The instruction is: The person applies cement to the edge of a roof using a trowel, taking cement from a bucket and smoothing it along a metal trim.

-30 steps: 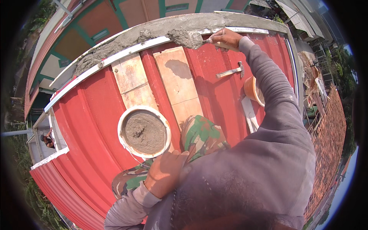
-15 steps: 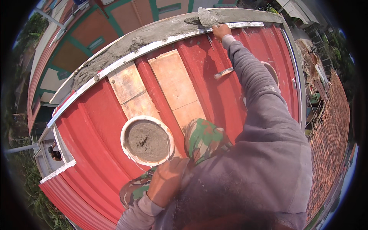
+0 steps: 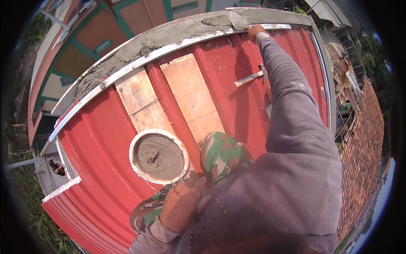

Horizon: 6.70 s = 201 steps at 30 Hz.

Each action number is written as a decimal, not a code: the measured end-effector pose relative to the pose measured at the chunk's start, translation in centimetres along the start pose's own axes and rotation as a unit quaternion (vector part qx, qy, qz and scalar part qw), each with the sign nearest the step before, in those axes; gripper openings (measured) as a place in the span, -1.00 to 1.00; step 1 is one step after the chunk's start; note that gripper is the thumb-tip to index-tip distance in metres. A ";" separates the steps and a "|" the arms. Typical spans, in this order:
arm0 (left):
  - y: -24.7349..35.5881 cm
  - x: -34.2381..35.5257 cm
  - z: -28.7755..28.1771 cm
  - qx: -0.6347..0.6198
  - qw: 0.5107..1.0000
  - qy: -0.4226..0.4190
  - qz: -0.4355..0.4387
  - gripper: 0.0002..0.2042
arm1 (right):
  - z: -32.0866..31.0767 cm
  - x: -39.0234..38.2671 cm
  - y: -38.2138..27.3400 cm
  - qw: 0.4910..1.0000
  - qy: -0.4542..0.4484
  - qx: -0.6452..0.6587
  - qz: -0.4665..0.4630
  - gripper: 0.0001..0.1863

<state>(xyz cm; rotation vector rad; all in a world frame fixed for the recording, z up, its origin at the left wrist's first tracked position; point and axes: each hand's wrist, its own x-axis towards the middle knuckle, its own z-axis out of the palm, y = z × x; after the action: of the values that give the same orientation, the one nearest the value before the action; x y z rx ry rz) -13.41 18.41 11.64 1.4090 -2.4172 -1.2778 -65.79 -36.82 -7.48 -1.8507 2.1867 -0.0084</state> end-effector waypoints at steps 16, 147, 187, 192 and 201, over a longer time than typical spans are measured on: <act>-0.2 0.6 0.1 -0.013 1.000 0.004 0.001 -0.53 | 2.8 -5.0 -15.7 0.973 -0.078 0.215 -0.044 -0.48; -0.5 -0.6 1.6 0.030 0.999 0.015 -0.013 -0.44 | 6.0 -10.5 -24.1 0.991 0.017 0.059 -0.118 -0.49; -1.2 -0.4 2.6 0.032 0.997 0.061 0.047 -0.46 | 16.8 -16.0 -31.3 0.902 0.093 0.421 0.027 -0.63; -0.4 0.5 1.9 0.036 0.998 0.041 0.011 -0.50 | 17.7 -15.6 -36.4 0.875 0.080 0.472 -0.072 -0.63; -0.5 -0.6 1.9 0.044 0.998 0.051 -0.015 -0.46 | 8.7 -16.9 -38.5 0.959 0.160 0.103 -0.209 -0.55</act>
<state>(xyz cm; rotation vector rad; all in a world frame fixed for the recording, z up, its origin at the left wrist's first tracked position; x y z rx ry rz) -13.54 19.92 10.29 1.4993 -2.4212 -1.0887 -24.32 -25.95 -5.45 -2.2689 1.8386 -0.6345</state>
